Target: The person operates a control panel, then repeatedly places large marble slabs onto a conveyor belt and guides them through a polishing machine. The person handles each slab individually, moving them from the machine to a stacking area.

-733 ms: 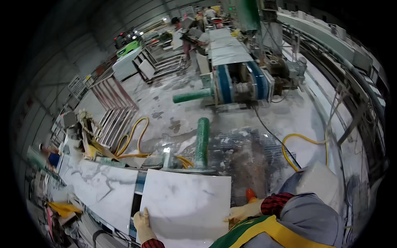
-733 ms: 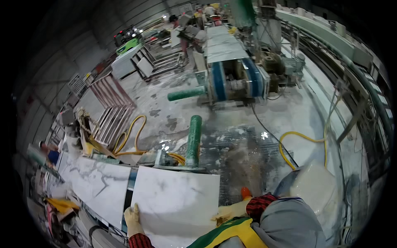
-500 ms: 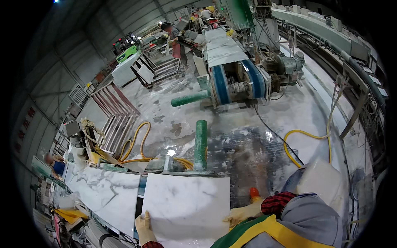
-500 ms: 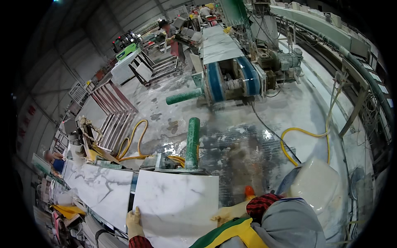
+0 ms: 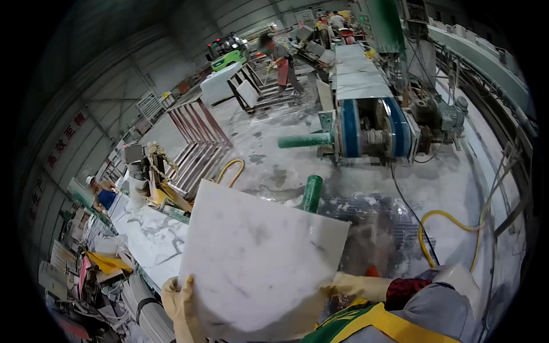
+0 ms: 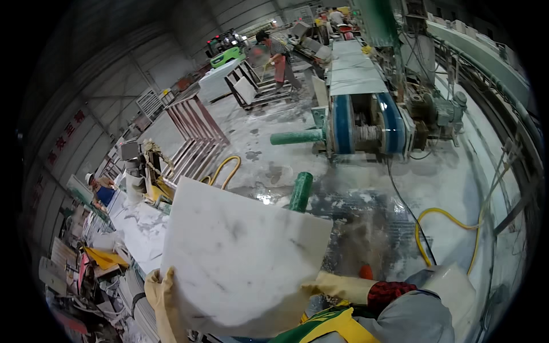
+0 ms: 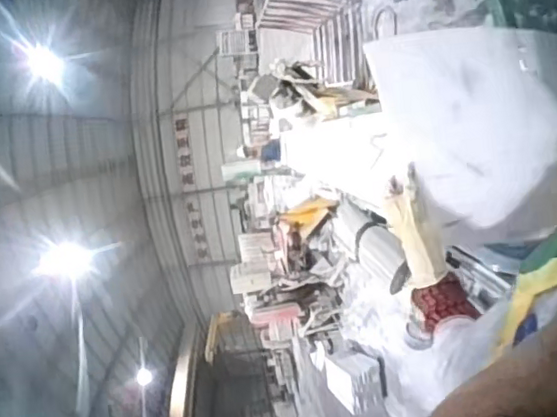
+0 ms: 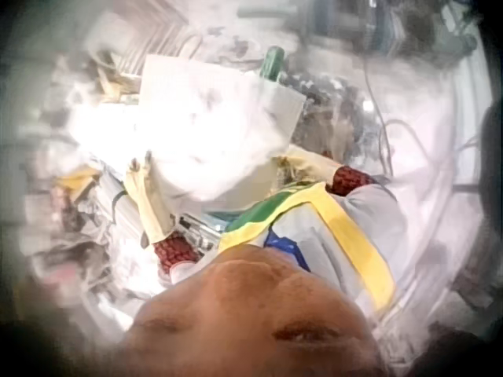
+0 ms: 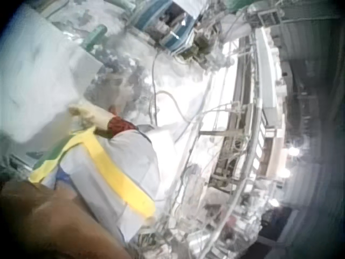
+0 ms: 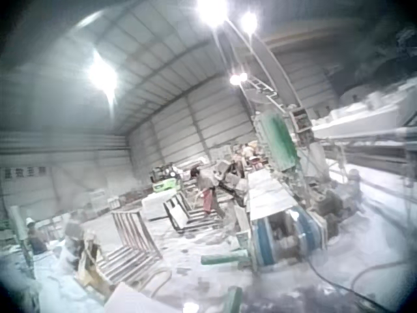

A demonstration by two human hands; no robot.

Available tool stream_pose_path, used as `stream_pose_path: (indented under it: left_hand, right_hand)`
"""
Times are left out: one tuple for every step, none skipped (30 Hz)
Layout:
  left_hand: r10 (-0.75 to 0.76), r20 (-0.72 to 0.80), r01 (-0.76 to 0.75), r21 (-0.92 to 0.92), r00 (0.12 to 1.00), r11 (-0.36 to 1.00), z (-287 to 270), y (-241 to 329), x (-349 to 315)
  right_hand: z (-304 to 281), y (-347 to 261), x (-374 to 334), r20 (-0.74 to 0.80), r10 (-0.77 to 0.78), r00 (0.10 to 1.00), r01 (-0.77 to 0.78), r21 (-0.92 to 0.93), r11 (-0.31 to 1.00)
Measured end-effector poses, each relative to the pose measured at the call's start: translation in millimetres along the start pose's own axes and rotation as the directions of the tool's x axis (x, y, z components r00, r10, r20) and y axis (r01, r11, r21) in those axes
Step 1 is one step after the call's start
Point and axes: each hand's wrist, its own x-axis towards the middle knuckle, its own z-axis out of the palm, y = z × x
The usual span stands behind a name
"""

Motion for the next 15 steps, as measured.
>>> stream_pose_path:
  left_hand:
    - [-0.009,0.019,0.012,-0.132,1.000,0.991,8.1,-1.1,1.6]
    - [-0.044,-0.048,0.041,-0.064,0.998,0.997,16.1,-16.3,3.5]
    - [0.033,-0.075,-0.055,-0.306,0.997,0.950,40.6,-19.6,-4.6]
    - [0.039,-0.099,-0.066,-0.291,0.994,0.954,63.1,-37.1,-0.7]
    - [0.038,-0.120,-0.070,-0.280,0.992,0.957,85.5,-49.7,2.1]
    - [-0.020,-0.122,-0.019,-0.307,0.992,0.951,112.8,-37.3,-4.7]
    - [-0.078,-0.127,0.032,-0.332,0.989,0.943,144.8,-19.2,-17.5]
    - [-0.002,-0.047,-0.018,-0.432,0.999,0.902,174.1,-2.0,-24.9]
    - [0.067,-0.045,-0.080,-0.476,0.997,0.876,202.6,-18.2,-19.7]
    - [0.002,-0.071,-0.027,-0.356,0.997,0.934,230.3,-23.5,-18.7]
    - [-0.066,-0.094,0.041,-0.250,0.993,0.967,264.6,-20.8,-21.2]
    - [-0.110,-0.043,0.091,-0.313,0.993,0.945,300.0,-8.7,-22.6]
    - [-0.149,0.010,0.142,-0.370,0.989,0.918,334.3,5.8,-23.0]
    - [-0.190,0.061,0.198,-0.413,0.980,0.889,363.3,21.8,-25.8]
    - [-0.241,0.075,0.251,-0.379,0.968,0.891,391.3,43.9,-30.0]
  right_hand:
    - [-12.9,-25.4,-9.5,-0.057,-0.059,0.997,0.060,0.016,0.998]
    - [-16.3,-63.9,-37.2,-0.129,-0.166,0.978,0.176,0.070,0.982]
    - [-21.5,-102.0,-66.5,-0.206,-0.271,0.940,0.298,0.108,0.949]
    - [-52.3,-113.6,-67.8,-0.217,-0.378,0.900,0.399,0.058,0.915]
    - [-87.5,-121.6,-69.5,-0.226,-0.475,0.850,0.489,0.005,0.872]
    - [-114.8,-138.5,-77.2,-0.273,-0.447,0.852,0.446,-0.070,0.892]
    - [-142.1,-161.2,-88.7,-0.315,-0.421,0.851,0.396,-0.143,0.907]
    - [-167.7,-179.4,-100.9,-0.362,-0.397,0.844,0.342,-0.209,0.916]
    - [-193.5,-203.7,-110.7,-0.367,-0.413,0.833,0.343,-0.243,0.907]
    - [-217.2,-217.7,-116.9,-0.379,-0.410,0.830,0.328,-0.263,0.907]
    - [-242.2,-225.9,-128.8,-0.407,-0.404,0.819,0.301,-0.294,0.907]
    - [-270.0,-229.6,-132.3,-0.328,-0.600,0.730,0.544,-0.254,0.800]
    - [-294.9,-233.1,-140.7,-0.406,-0.603,0.687,0.512,-0.319,0.798]
    - [-304.0,-251.5,-157.4,-0.473,-0.601,0.645,0.473,-0.371,0.799]
    - [-315.4,-259.2,-167.6,-0.537,-0.595,0.599,0.426,-0.415,0.804]
